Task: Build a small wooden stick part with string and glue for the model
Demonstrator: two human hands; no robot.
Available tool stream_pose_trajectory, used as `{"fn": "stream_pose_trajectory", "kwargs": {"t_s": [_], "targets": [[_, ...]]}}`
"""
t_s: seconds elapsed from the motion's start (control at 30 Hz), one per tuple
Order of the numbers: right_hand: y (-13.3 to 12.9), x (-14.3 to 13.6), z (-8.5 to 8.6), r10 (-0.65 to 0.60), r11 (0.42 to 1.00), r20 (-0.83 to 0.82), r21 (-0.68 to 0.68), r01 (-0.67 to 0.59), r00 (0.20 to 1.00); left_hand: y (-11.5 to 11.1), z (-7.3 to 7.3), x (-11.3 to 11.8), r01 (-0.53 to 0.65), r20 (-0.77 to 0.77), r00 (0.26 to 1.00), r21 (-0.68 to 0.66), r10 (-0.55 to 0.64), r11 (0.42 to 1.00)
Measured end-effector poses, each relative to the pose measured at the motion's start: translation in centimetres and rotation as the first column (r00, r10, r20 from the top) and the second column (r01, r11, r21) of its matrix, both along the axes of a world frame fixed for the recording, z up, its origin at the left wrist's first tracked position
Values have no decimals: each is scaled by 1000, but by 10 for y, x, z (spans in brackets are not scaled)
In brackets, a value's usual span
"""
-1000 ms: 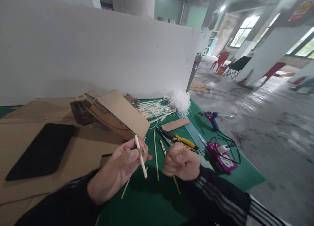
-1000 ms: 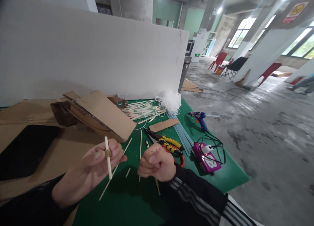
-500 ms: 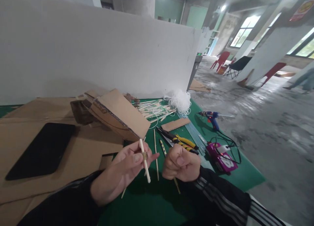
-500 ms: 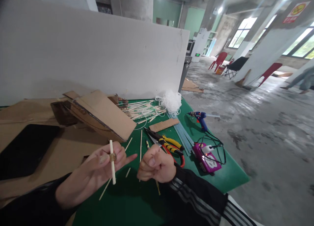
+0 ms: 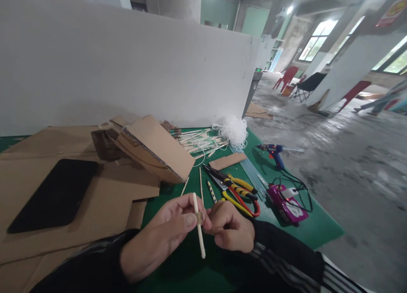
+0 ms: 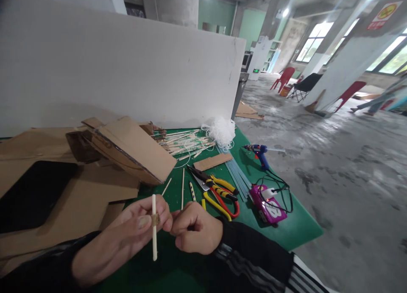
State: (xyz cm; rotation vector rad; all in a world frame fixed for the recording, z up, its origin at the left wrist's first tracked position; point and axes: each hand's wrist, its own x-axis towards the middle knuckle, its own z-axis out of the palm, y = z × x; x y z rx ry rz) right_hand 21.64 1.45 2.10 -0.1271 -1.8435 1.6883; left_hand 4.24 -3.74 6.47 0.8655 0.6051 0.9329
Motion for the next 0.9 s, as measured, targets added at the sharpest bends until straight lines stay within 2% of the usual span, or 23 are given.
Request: {"fn": "stream_pose_trajectory", "kwargs": {"t_s": [0.13,0.3,0.63,0.9], "targets": [[-3,-1,1,-48,998,24,45,47,999,0,-3,3,-26,1,1000,-32,26,999],[-5,1,-3,-45,992,60,118,38,997,3,-9,4,-87,37,995,-91,90,992],[-4,2,-7,-85,970,70,236,66,994,9,1,2,-177,58,981,-131,186,975],[-5,4,-14,-181,918,75,372,141,981,8,1,-4,-168,58,983,-120,176,978]]}}
